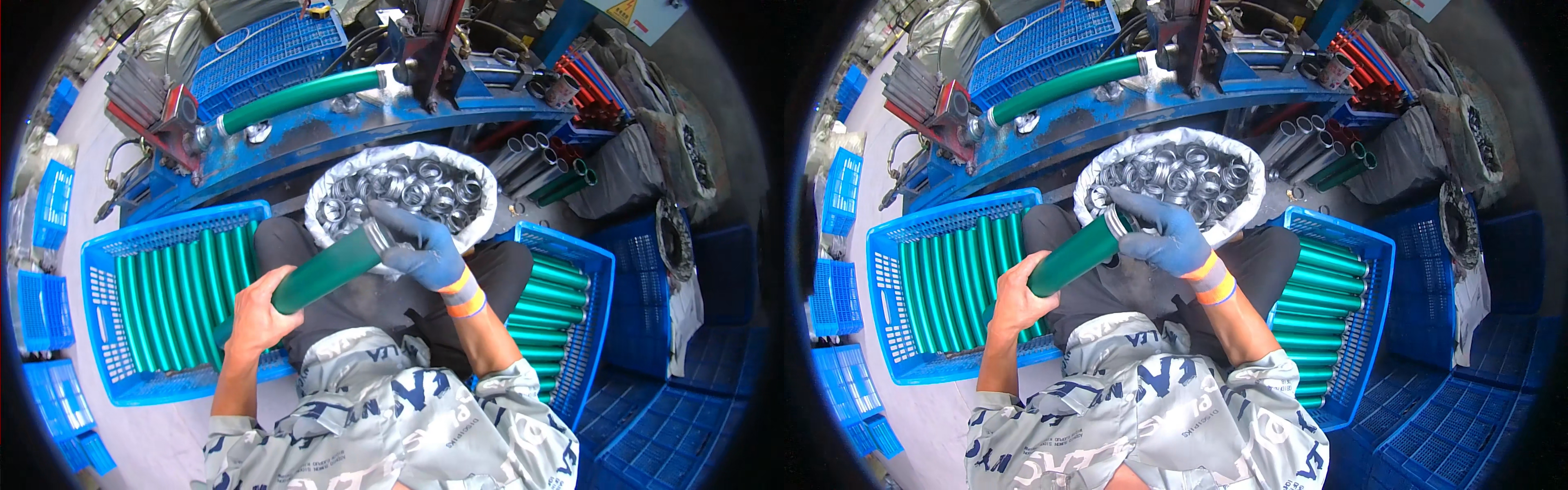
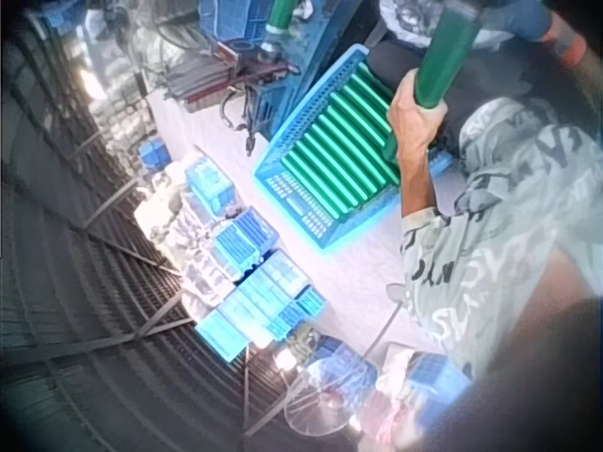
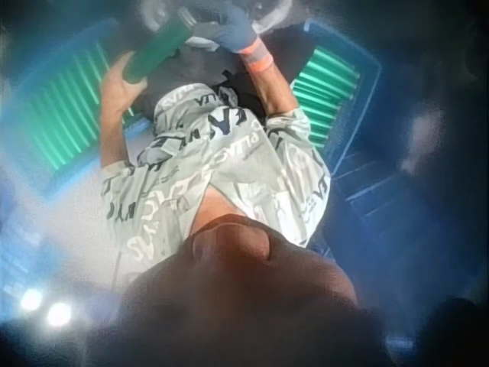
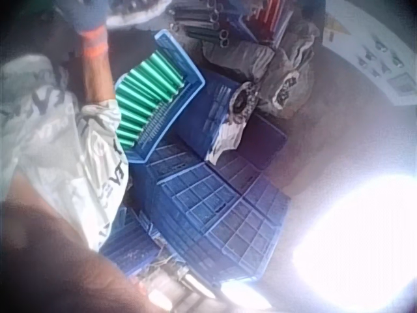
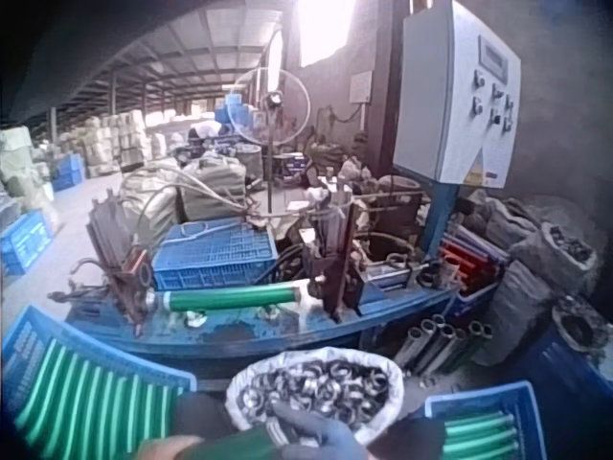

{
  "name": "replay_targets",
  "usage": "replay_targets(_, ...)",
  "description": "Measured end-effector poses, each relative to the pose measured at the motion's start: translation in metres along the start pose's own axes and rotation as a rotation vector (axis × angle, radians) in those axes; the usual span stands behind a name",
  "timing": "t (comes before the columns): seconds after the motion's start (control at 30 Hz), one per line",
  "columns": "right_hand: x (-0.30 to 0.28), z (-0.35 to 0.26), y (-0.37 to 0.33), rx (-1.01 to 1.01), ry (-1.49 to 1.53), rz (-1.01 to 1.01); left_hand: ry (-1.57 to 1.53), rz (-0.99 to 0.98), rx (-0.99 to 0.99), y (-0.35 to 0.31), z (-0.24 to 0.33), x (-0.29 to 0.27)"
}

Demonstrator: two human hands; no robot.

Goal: Fitting metal rings onto green tubes and placing the assembled components into an industrial machine for processing or a storage crate.

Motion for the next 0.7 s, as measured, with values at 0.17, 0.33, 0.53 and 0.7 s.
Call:
replay_targets(0.17,-0.010,0.022,0.010,0.076,0.098,0.034,0.015,0.007,-0.074,0.005,-0.013,0.021)
replay_targets(0.33,-0.118,0.066,0.044,-0.069,-0.012,0.239,-0.386,-0.105,-0.165,-0.005,-0.029,0.019)
replay_targets(0.53,-0.236,0.144,0.026,0.093,-1.749,0.431,-0.784,-0.321,-0.144,-0.004,-0.022,-0.002)
replay_targets(0.7,-0.288,0.188,0.034,0.057,-2.057,0.415,-1.017,-0.429,-0.106,0.012,-0.007,-0.009)
Point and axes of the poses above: each hand's wrist, its own y-axis towards the middle knuckle, its own x-axis out of the palm, z = x × y, the point moved 5 cm from there along y, towards the middle knuckle, and after that the axes turned 9 degrees about y, right-handed, at the moved point
